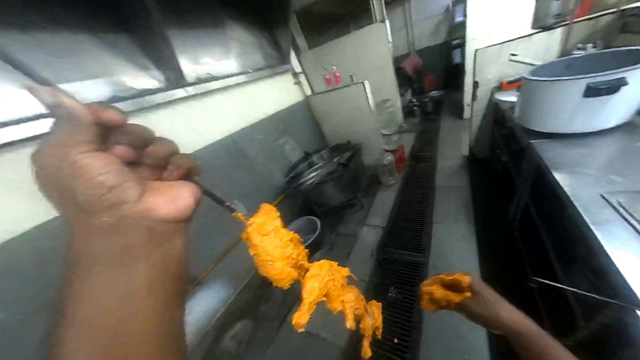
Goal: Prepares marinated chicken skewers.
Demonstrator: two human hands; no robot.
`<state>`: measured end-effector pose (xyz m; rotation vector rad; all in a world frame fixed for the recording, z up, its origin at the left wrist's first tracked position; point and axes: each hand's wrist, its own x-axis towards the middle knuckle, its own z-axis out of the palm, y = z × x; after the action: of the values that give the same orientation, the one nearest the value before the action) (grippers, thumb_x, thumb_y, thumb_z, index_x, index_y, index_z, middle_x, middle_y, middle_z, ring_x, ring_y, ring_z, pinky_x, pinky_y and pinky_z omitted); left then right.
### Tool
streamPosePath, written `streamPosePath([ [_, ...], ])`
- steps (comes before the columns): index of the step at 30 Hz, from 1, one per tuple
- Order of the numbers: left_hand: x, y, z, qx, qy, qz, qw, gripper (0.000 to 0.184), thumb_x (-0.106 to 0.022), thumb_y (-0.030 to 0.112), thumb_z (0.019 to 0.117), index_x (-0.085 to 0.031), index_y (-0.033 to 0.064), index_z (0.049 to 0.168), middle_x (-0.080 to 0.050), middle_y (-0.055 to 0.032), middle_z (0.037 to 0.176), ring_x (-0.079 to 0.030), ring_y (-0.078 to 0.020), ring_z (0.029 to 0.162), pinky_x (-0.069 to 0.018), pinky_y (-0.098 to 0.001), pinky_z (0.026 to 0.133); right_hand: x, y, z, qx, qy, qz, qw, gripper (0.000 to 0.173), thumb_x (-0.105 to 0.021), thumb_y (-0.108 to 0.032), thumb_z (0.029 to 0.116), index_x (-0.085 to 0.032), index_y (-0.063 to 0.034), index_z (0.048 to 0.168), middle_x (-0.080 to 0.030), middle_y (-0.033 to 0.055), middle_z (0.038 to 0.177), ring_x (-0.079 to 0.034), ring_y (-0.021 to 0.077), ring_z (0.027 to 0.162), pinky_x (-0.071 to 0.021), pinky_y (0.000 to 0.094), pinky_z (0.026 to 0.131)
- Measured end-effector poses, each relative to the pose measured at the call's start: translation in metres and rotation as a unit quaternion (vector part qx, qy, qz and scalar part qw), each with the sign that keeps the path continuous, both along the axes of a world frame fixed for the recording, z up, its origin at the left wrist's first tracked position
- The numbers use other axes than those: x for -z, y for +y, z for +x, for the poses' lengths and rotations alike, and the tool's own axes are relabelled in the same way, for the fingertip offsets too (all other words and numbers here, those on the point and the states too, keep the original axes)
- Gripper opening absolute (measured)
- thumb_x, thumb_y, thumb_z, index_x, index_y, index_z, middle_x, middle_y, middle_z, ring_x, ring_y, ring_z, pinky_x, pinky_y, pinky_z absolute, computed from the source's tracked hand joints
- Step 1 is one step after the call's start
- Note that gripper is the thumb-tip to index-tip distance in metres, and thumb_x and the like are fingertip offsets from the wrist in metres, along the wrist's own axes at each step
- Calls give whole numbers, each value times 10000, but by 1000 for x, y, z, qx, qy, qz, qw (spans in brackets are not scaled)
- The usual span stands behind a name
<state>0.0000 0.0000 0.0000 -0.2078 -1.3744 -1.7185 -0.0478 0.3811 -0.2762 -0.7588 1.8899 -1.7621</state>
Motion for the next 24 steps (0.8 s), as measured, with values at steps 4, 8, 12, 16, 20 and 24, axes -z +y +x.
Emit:
streamPosePath([
  [4,-31,30,20,-61,-10,21,998,452,-323,399,1119,-502,272,723,-382,145,511,-351,18,412,-310,-129,412,-3,-111,11,-37,89,-59,994,299,-630,-35,924,-666,21,1215,-713,51,1106,-651,14,1013,-535,222,935],
  [8,-54,25,34,-38,7,4,999,438,-305,386,1123,-509,251,761,-386,135,522,-357,22,416,-328,-117,411,36,-177,49,27,174,-77,981,437,-683,-15,867,-619,113,1280,-693,239,1203,-679,262,1140,-522,409,1030],
  [12,-69,17,46,34,39,-9,999,447,-308,375,1123,-537,210,776,-412,108,542,-384,1,420,-358,-119,415,51,-194,49,93,177,-115,973,413,-658,-2,861,-641,122,1255,-698,254,1193,-686,297,1130,-526,427,1026],
  [16,-78,23,55,43,42,6,998,435,-324,345,1116,-512,180,760,-392,83,550,-376,-11,423,-364,-122,415,50,-193,28,-2,104,-114,988,439,-613,-21,893,-590,112,1311,-667,230,1251,-644,221,1183,-503,363,1051],
  [20,-84,17,57,14,33,-4,999,431,-327,377,1116,-524,184,784,-396,90,559,-388,-7,432,-369,-120,417,47,-188,26,-58,-16,-116,991,396,-555,-28,943,-572,87,1322,-651,183,1243,-616,125,1151,-488,280,1025],
  [24,-81,0,60,15,37,-2,999,467,-305,434,1111,-527,182,787,-414,82,566,-408,-9,439,-380,-122,422,74,-185,34,-56,-42,-133,989,415,-549,-58,957,-560,91,1345,-661,187,1246,-631,136,1152,-501,298,1030],
])
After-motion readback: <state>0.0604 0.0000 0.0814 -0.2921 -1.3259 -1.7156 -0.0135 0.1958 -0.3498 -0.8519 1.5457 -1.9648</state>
